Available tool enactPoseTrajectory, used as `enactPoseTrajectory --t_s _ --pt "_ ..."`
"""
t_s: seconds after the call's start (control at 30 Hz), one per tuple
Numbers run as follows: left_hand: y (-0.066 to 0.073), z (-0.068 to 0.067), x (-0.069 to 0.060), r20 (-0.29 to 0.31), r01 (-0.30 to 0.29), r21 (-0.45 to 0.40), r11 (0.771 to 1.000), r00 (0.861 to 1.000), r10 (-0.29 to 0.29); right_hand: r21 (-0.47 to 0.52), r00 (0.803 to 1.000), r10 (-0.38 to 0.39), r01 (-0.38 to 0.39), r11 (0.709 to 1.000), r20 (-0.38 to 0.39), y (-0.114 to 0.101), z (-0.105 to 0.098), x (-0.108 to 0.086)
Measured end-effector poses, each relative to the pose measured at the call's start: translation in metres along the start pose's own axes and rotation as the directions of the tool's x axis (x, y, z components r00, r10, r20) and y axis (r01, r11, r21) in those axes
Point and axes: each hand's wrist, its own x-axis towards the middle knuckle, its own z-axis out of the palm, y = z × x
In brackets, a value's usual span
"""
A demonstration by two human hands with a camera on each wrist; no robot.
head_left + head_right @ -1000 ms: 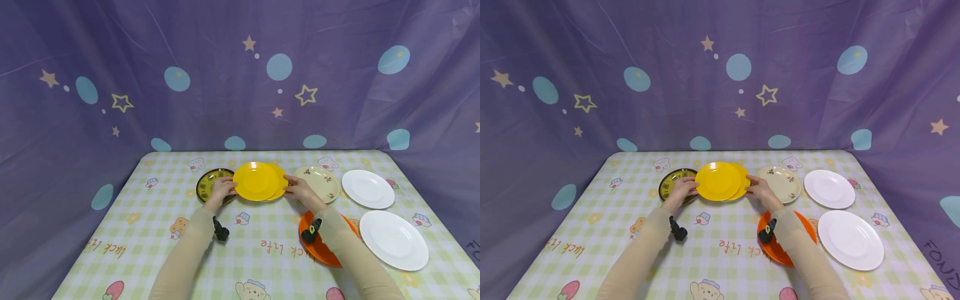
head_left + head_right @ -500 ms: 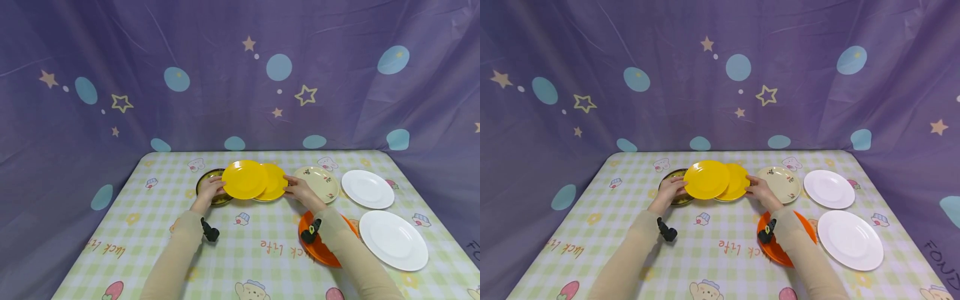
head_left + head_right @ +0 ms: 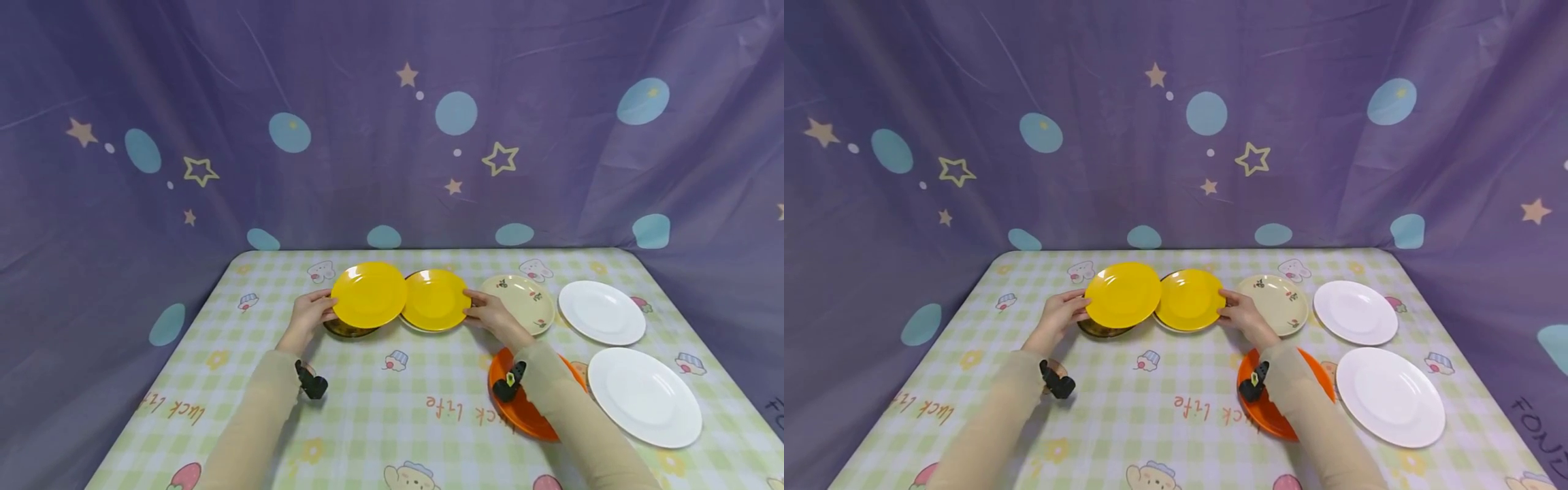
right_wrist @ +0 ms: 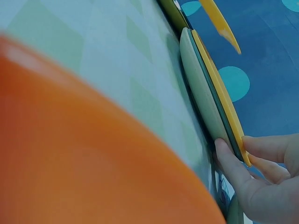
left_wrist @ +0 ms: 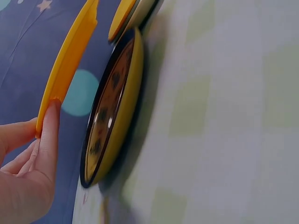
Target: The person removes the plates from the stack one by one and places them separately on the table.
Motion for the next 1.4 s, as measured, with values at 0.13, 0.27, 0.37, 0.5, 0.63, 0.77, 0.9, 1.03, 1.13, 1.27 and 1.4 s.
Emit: enactPoseTrajectory --t_s 0.13,0.27,0.37,0.5,0.63,0.77,0.9,1.03,1.13,1.27,1.4 --pt "0.001 -0.015 -0.002 -0.023 0.002 0.019 1.0 1.0 -0.002 0.004 1.0 -0.008 0.008 1.0 0.003 0.0 0.0 -0.001" --pt "0.001 -0.029 -0.004 -0.055 0.003 0.045 0.999 0.998 -0.001 0.002 1.0 0.001 -0.001 1.0 -0.008 0.0 0.0 0.0" --pt "0.001 -0.038 -0.005 -0.08 0.003 0.065 0.998 0.997 0.003 0.003 1.0 0.013 -0.013 1.0 -0.017 0.0 0.0 0.0" --pt "0.001 -0.048 -0.007 -0.111 0.004 0.095 0.995 0.994 0.006 -0.001 1.0 0.021 -0.021 1.0 -0.022 0.001 0.0 0.001" --pt "0.001 -0.06 -0.009 -0.13 -0.004 0.084 0.996 0.991 0.015 -0.008 0.999 0.022 -0.022 1.0 -0.024 0.0 0.0 0.001" --pt "0.0 -0.072 -0.012 -0.126 -0.024 0.026 0.999 0.992 0.027 -0.012 0.999 0.022 -0.022 1.0 -0.03 0.001 0.0 0.001" --pt "-0.003 -0.086 -0.017 -0.137 -0.029 -0.036 0.999 0.99 0.024 -0.017 0.999 0.024 -0.024 1.0 -0.035 0.002 0.0 0.001" --pt "-0.007 -0.102 -0.021 -0.177 -0.014 -0.055 0.998 0.984 0.004 -0.017 1.0 0.011 -0.011 1.0 -0.027 0.003 -0.001 0.001" --pt "-0.01 -0.114 -0.023 -0.216 0.012 -0.082 0.997 0.976 -0.03 -0.018 1.0 -0.013 0.013 1.0 -0.003 0.005 -0.002 0.0" --pt "-0.013 -0.127 -0.025 -0.249 0.047 -0.132 0.99 0.965 -0.079 -0.025 1.0 -0.026 0.026 0.999 0.013 0.006 -0.002 -0.001" --pt "-0.016 -0.136 -0.026 -0.284 0.064 -0.161 0.985 0.953 -0.108 -0.025 1.0 -0.021 0.021 0.999 0.009 0.005 -0.002 0.001"
